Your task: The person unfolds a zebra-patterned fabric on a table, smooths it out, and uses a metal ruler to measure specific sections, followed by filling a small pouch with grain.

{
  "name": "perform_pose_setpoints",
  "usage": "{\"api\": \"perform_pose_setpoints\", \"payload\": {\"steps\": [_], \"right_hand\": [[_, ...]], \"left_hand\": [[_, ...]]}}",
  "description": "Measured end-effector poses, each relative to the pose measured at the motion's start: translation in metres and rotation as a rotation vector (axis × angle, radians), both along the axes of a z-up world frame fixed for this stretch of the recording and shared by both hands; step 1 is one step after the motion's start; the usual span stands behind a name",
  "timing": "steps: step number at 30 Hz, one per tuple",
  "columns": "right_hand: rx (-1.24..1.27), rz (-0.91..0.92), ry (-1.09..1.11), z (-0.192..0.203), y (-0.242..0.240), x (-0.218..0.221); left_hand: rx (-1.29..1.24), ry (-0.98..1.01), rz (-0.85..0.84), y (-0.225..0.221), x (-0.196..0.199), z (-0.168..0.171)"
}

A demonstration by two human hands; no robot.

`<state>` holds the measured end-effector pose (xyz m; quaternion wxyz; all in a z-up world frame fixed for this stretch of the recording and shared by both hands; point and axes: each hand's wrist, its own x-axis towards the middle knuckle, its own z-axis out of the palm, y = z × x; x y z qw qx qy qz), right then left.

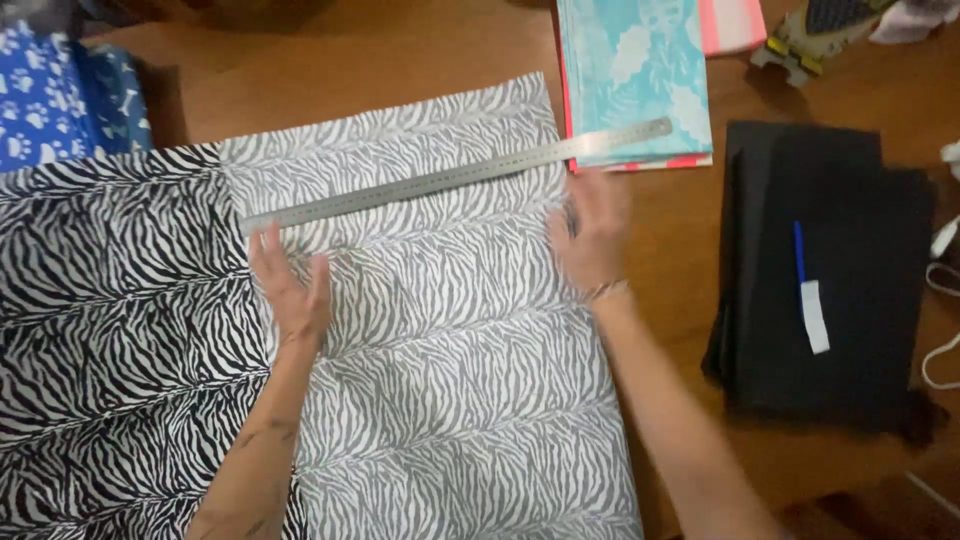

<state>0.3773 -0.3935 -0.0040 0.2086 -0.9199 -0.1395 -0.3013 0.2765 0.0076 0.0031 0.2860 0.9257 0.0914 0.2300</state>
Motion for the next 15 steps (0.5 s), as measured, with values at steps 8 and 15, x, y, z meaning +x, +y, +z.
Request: {"api": "perform_pose_setpoints", "payload": {"steps": [8,15], "right_hand": [[-0.199,0.290,0.505,0.011,0.127,-0.097],[-0.365,0.176,0.690,0.009,0.106,-0.084]], "left_hand": [[0.278,0.517,0.054,0.085,-0.094,0.027],[0.410,0.348,-0.014,0.093,-0.102,0.020]]}}
